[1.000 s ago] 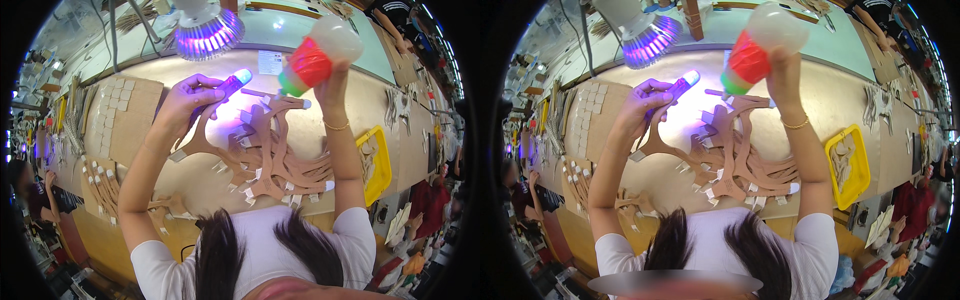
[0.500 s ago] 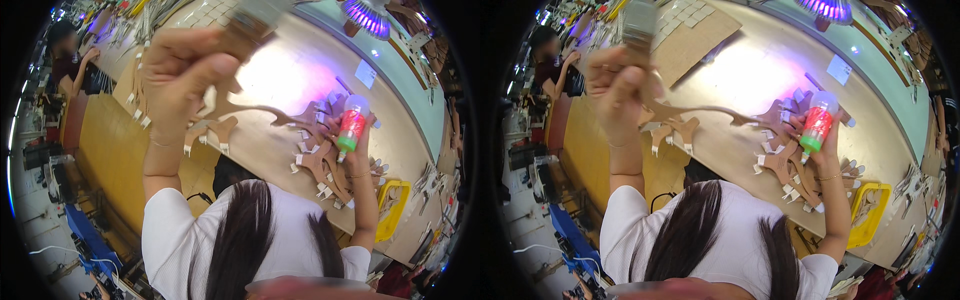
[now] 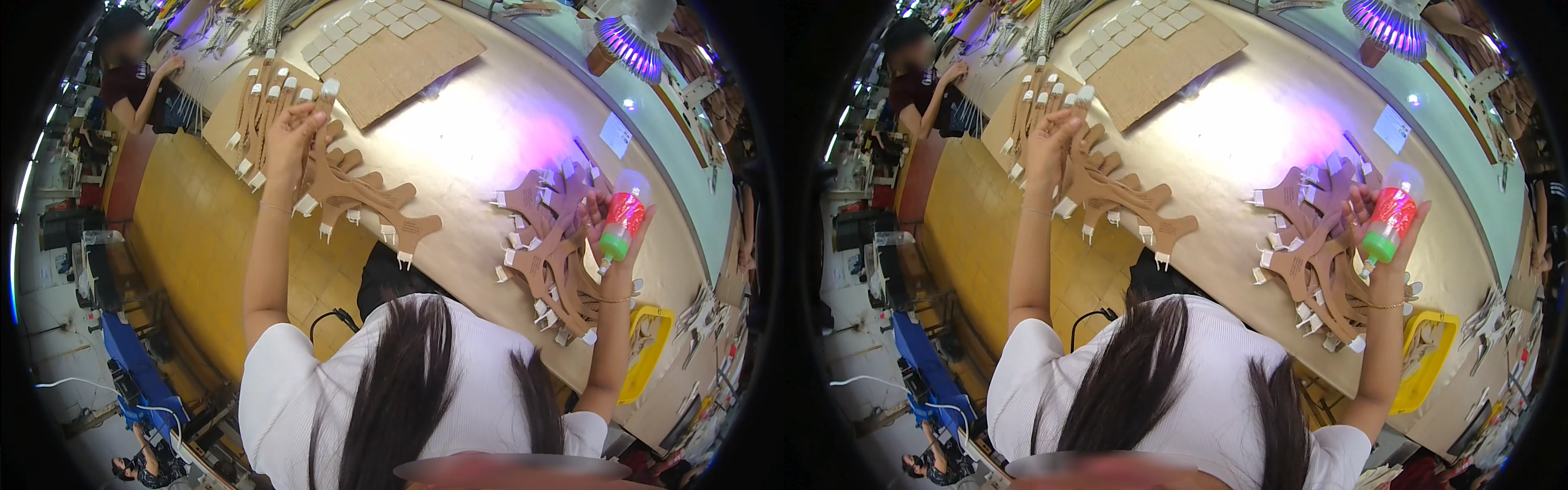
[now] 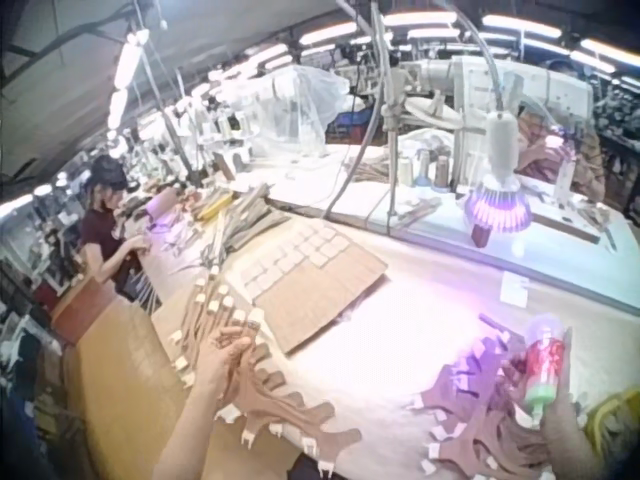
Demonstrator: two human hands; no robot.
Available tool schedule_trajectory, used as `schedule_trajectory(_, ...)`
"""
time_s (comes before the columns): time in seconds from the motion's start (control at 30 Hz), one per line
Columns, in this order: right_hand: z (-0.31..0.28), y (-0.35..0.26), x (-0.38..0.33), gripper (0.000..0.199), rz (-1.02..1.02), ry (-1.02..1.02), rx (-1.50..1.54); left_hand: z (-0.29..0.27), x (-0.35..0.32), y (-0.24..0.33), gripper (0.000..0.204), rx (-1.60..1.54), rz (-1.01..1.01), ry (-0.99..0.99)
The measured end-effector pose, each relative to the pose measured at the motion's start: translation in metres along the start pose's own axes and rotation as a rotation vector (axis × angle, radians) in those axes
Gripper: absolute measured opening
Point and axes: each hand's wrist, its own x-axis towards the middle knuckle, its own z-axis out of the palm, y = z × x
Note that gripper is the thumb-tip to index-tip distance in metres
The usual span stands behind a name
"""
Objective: The person applies glue from a squeeze bottle to the ends of multiple small wooden pieces arranged on a table. She repeatedly picks up each piece, applies glue, and places it back down, working under a purple UV lamp.
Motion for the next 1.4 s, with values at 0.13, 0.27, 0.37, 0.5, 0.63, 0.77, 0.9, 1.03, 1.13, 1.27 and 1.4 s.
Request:
schedule_trajectory(0.13,-0.001,-0.016,-0.01,0.082,-0.066,0.035,-0.003,-0.025,0.015,-0.035,0.028,0.275,-0.078,0.044)
schedule_trajectory(0.27,-0.002,-0.029,-0.017,0.082,-0.13,0.043,-0.001,-0.035,0.026,-0.04,0.028,0.675,0.126,0.042)
schedule_trajectory(0.37,-0.001,-0.037,-0.02,0.086,-0.15,-0.021,0.091,-0.025,0.018,-0.028,0.029,0.912,0.191,0.045)
schedule_trajectory(0.5,-0.001,-0.05,-0.029,0.088,-0.248,-0.06,0.106,0.04,0.028,0.005,0.031,1.307,0.435,-0.126)
schedule_trajectory(0.63,-0.013,-0.063,-0.037,0.088,-0.363,-0.018,0.09,0.148,0.029,0.006,0.032,1.019,0.558,-0.584)
schedule_trajectory(0.77,-0.032,-0.074,-0.039,0.083,-0.373,-0.136,0.164,0.292,0.009,-0.056,0.03,0.563,0.8,-1.053)
schedule_trajectory(0.9,-0.033,-0.087,-0.052,0.079,-0.377,-0.127,0.091,0.408,-0.031,-0.106,0.048,0.512,0.287,-1.405)
schedule_trajectory(1.03,-0.037,-0.098,-0.068,0.076,-0.456,-0.152,-0.042,0.481,-0.065,-0.139,0.04,1.062,0.862,-1.408)
schedule_trajectory(1.13,-0.043,-0.101,-0.067,0.069,-0.486,-0.153,-0.057,0.486,-0.075,-0.157,0.028,1.035,0.901,-1.337)
schedule_trajectory(1.27,-0.047,-0.108,-0.053,0.067,-0.493,-0.211,-0.066,0.467,-0.064,-0.144,0.013,0.882,0.903,-1.239)
schedule_trajectory(1.4,-0.039,-0.11,-0.048,0.068,-0.492,-0.226,-0.052,0.429,-0.057,-0.09,0.009,0.717,1.021,-1.333)
